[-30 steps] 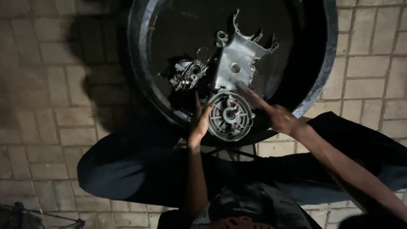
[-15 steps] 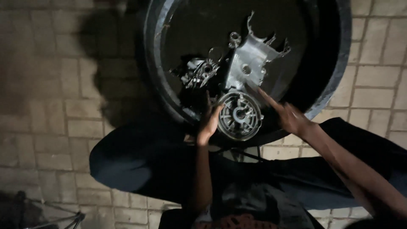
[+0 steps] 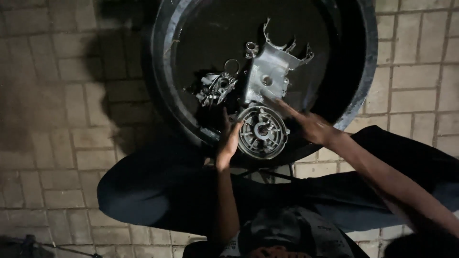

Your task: The person scrubs a circular metal engine part with a brush while holding it in a large tub of water. They repeatedly dip the brush into the water and scrub the surface of the part.

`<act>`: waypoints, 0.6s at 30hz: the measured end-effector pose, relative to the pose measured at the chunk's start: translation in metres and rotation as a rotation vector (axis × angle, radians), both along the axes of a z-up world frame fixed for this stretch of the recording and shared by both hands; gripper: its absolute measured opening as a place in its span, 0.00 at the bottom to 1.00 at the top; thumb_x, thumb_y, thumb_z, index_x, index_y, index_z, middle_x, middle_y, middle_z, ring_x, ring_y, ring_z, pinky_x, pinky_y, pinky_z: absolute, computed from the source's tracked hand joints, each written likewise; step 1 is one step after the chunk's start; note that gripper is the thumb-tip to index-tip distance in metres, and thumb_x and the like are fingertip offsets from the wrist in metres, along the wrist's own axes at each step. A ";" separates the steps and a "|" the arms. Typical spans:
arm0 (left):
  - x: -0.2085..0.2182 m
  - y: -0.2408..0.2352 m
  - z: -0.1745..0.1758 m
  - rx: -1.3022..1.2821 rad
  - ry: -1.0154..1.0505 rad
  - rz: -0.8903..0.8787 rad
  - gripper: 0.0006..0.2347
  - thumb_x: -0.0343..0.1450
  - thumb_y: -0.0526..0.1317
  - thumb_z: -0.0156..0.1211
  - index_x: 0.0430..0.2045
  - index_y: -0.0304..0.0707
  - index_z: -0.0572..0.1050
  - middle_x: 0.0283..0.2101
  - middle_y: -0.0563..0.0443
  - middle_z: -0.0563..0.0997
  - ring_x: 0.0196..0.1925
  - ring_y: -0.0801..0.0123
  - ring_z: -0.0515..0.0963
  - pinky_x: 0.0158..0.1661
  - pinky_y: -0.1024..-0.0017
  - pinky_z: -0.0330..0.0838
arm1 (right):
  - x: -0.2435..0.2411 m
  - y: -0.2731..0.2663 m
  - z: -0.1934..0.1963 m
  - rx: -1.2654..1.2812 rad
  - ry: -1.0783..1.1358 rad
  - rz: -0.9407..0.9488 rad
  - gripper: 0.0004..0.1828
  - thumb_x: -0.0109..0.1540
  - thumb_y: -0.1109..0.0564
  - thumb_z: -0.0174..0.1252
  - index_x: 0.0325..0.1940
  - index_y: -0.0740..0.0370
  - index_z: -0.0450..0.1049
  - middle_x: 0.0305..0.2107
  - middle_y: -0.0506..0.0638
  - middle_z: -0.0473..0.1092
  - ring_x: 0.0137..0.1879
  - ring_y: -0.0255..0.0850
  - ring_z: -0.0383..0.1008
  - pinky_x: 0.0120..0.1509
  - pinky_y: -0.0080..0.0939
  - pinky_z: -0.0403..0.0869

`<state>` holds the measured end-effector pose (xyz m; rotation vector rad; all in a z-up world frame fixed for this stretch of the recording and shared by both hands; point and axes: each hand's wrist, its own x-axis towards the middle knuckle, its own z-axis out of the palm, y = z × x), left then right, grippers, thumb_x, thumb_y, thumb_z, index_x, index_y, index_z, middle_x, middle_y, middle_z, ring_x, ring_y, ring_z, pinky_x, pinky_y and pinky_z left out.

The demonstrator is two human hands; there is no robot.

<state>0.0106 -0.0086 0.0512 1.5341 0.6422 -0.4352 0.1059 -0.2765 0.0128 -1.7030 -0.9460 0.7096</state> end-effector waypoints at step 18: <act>0.001 0.002 -0.044 0.010 -0.186 0.069 0.34 0.74 0.42 0.51 0.73 0.33 0.41 0.75 0.26 0.41 0.77 0.44 0.41 0.72 0.50 0.32 | -0.019 -0.001 0.098 -0.929 0.154 -0.040 0.38 0.63 0.39 0.16 0.80 0.22 0.28 0.56 0.63 0.72 0.58 0.62 0.75 0.67 0.56 0.71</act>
